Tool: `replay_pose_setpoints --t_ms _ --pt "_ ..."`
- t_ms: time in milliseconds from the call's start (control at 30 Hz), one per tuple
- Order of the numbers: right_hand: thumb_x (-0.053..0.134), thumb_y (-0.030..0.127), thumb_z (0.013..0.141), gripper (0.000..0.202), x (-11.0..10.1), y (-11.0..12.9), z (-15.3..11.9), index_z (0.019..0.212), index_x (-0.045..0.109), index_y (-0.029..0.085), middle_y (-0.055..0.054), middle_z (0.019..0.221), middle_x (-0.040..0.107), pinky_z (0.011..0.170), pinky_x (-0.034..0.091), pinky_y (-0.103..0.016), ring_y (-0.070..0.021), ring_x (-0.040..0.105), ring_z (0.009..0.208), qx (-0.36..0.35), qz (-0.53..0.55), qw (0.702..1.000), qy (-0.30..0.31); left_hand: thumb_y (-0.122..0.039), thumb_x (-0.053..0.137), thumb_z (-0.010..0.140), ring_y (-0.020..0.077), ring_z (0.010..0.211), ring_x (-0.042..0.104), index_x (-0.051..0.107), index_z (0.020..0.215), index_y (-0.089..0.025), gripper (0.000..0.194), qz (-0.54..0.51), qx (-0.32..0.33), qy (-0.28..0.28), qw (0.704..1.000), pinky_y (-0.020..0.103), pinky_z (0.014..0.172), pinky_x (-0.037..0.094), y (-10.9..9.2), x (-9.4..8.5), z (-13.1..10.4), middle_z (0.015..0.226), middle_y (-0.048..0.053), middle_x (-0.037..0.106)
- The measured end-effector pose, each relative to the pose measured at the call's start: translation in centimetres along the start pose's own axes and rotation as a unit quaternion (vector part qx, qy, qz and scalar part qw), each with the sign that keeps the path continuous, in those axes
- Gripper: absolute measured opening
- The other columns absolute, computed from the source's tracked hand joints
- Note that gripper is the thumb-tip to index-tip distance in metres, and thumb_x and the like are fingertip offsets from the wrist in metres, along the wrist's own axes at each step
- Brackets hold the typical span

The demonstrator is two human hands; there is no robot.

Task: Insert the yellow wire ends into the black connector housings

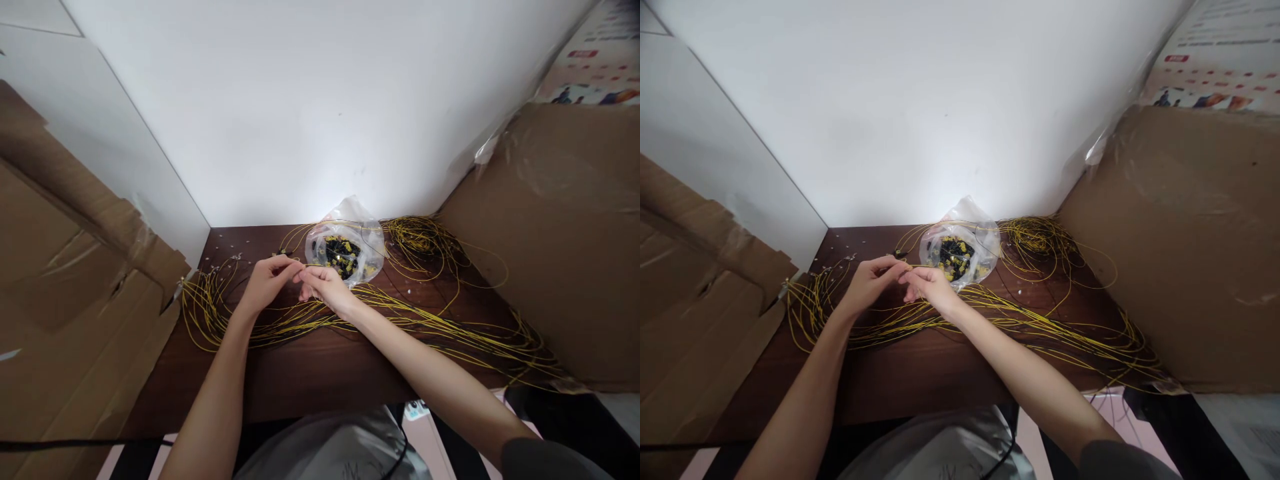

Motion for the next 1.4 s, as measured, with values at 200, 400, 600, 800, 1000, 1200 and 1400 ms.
replay_pose_setpoints --t_ms 200,400,600,800,1000,1200,1400 --pt "0.066 0.046 0.068 0.034 0.0 -0.2 0.0 0.071 0.061 0.013 0.002 0.048 0.055 0.055 0.04 -0.023 -0.0086 0.053 0.048 0.003 -0.008 1.0 -0.003 -0.034 0.06 0.074 0.0116 0.061 0.048 0.068 0.075 -0.014 0.021 -0.018 -0.002 0.03 0.999 0.023 0.058 0.036 0.2 0.6 -0.1 0.065 0.002 0.058" --pt "0.064 0.045 0.07 0.032 0.2 0.1 -0.1 0.075 0.063 0.014 0.002 0.051 0.056 0.055 0.04 -0.023 -0.0089 0.053 0.05 -0.014 -0.036 0.999 0.008 -0.031 0.061 0.073 0.0103 0.06 0.046 0.063 0.067 -0.014 0.019 -0.032 0.021 -0.015 0.999 0.022 0.056 0.035 -0.2 0.0 0.0 0.063 0.0 0.053" --pt "0.064 0.045 0.07 0.033 0.2 0.2 -0.2 0.079 0.066 0.013 0.003 0.05 0.054 0.054 0.041 -0.023 -0.0096 0.054 0.05 -0.012 -0.054 0.998 -0.001 -0.034 0.061 0.073 0.0072 0.052 0.039 0.059 0.073 -0.015 0.019 -0.112 -0.012 -0.167 0.98 0.02 0.049 0.031 1.2 -2.3 -0.1 0.062 -0.002 0.051" --pt "0.064 0.044 0.07 0.03 0.1 0.1 -0.2 0.075 0.065 0.014 0.003 0.05 0.055 0.055 0.04 -0.024 -0.009 0.052 0.049 -0.018 -0.037 0.999 -0.003 -0.037 0.059 0.075 0.0119 0.065 0.05 0.065 0.08 -0.013 0.025 -0.022 -0.018 0.006 1.0 0.023 0.061 0.038 0.8 0.4 0.1 0.069 0.002 0.06" --pt "0.065 0.047 0.067 0.034 0.0 0.1 -0.1 0.076 0.065 0.014 0.003 0.049 0.054 0.055 0.039 -0.024 -0.0091 0.052 0.049 -0.016 -0.019 1.0 -0.013 -0.039 0.054 0.077 0.0125 0.064 0.048 0.062 0.067 -0.013 0.03 0.027 -0.009 0.027 0.999 0.023 0.061 0.037 0.7 0.6 0.0 0.065 0.002 0.057" --pt "0.065 0.043 0.069 0.031 -0.1 0.1 -0.1 0.077 0.066 0.013 0.003 0.048 0.054 0.055 0.04 -0.024 -0.009 0.052 0.048 -0.014 -0.003 1.0 -0.016 -0.039 0.053 0.078 0.0109 0.058 0.045 0.058 0.063 -0.014 0.03 0.06 -0.002 0.009 0.998 0.022 0.056 0.033 0.8 0.2 0.0 0.061 0.0 0.055" --pt "0.064 0.04 0.071 0.028 -0.2 0.2 -0.1 0.077 0.066 0.013 0.003 0.048 0.053 0.053 0.039 -0.024 -0.0089 0.052 0.047 -0.027 -0.009 0.999 -0.024 -0.036 0.056 0.077 0.009 0.057 0.04 0.053 0.063 -0.014 0.026 -0.017 -0.018 -0.032 0.999 0.021 0.055 0.031 0.9 -0.3 0.1 0.059 -0.002 0.047"
Point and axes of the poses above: each hand's wrist, its own z-axis towards the middle knuckle, its own x-axis out of the palm, y = z × x, the point moved 7 cm from there along z, towards the middle knuckle
